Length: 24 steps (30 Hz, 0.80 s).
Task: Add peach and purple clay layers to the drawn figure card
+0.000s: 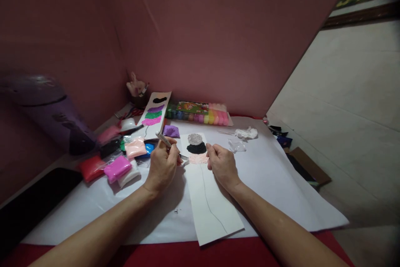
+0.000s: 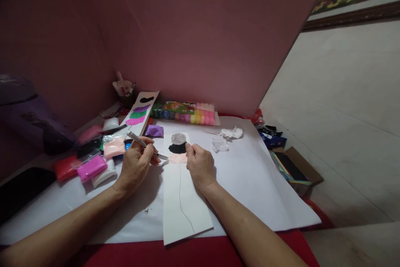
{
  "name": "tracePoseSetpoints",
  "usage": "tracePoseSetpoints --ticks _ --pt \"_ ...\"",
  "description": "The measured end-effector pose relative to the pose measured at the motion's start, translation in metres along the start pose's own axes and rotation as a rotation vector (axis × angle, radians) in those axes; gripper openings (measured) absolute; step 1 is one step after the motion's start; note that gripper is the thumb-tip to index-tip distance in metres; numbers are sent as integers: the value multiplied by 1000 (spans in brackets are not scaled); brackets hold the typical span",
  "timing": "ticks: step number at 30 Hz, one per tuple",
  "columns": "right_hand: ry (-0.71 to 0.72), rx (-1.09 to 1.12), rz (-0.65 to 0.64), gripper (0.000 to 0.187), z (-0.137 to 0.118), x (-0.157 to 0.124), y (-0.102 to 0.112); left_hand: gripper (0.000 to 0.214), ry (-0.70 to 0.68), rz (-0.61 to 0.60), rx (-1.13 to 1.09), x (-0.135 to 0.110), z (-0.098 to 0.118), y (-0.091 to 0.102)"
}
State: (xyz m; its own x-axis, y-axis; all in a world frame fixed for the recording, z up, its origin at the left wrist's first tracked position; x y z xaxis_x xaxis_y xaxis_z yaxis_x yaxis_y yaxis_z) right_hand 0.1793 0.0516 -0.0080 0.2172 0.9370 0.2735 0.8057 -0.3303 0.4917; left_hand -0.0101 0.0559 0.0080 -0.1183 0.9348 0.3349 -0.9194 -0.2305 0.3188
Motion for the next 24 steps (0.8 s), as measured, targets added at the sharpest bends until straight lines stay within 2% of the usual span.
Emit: tracePoseSetpoints --ticks 11,24 --pt "9 -19 4 45 0 1 0 14 -29 -111 -65 -6 2 -13" --pt "7 -15 0 46 0 0 0 11 -21 -89 -2 -5 3 -9"
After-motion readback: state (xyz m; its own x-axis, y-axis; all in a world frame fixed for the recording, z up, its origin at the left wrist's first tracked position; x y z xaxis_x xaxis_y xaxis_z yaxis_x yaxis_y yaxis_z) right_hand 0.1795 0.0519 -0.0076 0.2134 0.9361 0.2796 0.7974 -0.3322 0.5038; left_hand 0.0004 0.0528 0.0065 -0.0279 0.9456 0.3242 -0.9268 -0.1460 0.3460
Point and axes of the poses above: each hand's wrist, its own x-axis towards the middle knuckle, its own y-axis out of the back of the hand, z = x × y, the point moved 4 cm from there along x, towards the middle knuckle, and after that the axes turned 8 degrees about x, right-handed, at the moved point
